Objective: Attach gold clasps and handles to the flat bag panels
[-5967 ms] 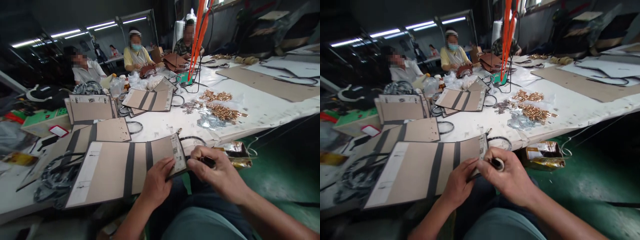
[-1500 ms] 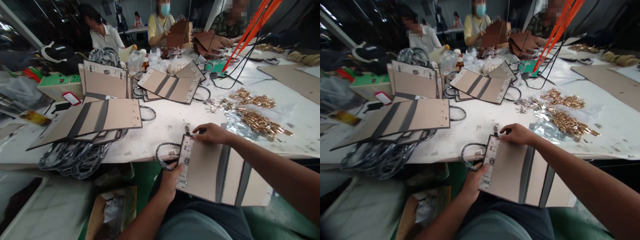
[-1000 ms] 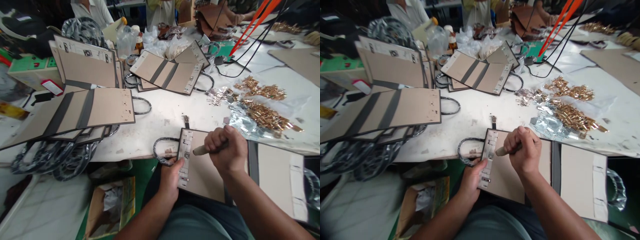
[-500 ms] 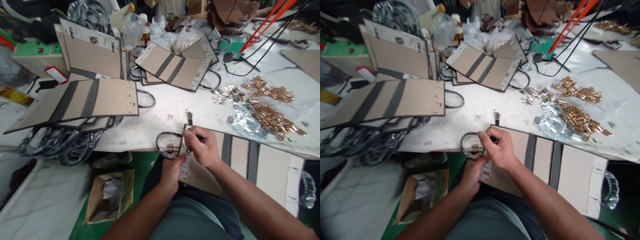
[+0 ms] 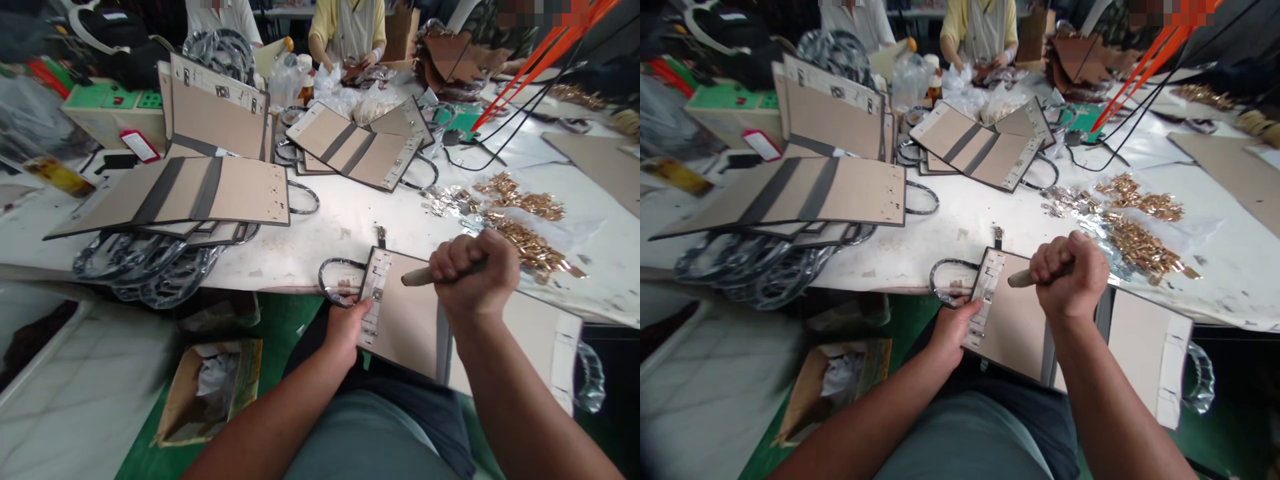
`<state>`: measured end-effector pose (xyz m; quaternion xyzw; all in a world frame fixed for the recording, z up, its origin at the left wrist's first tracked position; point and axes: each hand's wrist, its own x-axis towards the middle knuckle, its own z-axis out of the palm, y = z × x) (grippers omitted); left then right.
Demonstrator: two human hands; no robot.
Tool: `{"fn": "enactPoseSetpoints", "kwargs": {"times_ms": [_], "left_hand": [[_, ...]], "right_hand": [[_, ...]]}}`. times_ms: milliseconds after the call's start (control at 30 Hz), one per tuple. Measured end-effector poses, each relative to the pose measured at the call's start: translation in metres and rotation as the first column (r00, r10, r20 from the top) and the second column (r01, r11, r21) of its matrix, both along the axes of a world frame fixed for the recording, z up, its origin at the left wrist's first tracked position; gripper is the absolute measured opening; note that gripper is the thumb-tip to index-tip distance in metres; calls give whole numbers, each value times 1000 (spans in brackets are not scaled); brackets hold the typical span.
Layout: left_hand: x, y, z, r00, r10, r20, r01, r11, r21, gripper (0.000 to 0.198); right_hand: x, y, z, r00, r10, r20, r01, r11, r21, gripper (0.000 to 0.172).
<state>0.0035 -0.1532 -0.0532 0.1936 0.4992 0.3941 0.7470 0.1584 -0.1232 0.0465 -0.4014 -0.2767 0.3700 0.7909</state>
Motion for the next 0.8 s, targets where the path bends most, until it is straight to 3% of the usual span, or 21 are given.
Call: {"fn": "enactPoseSetpoints", "kwargs": {"times_ms": [167, 333, 433, 533, 667, 800], "left_hand": [[1, 1, 2, 1000, -9, -3, 9, 1000, -1, 44], [2, 0, 3, 1000, 4, -17, -4, 1000, -4, 39], [2, 1, 4, 1000, 11, -3, -11, 1000, -3, 36], [2, 1, 4, 1000, 21, 8, -21, 1000, 4, 34], [1, 0, 3, 1000, 16, 15, -17, 1000, 11, 36], [1, 0, 2, 999, 37, 8, -37, 999, 15, 30]], "right_hand": [[-25, 4, -24, 998, 65, 15, -65, 997, -47, 42], [-23, 0, -17, 953, 117, 278, -130, 991, 27, 44], [-24, -2, -20, 904, 164, 395, -145, 986, -79, 46], [-29, 2, -18, 875, 255, 412, -192, 963, -189, 47], [-34, 7, 0, 860, 240, 450, -224, 971, -89, 47], [-37, 6, -10, 853, 268, 449, -212, 962, -172, 48]]}}
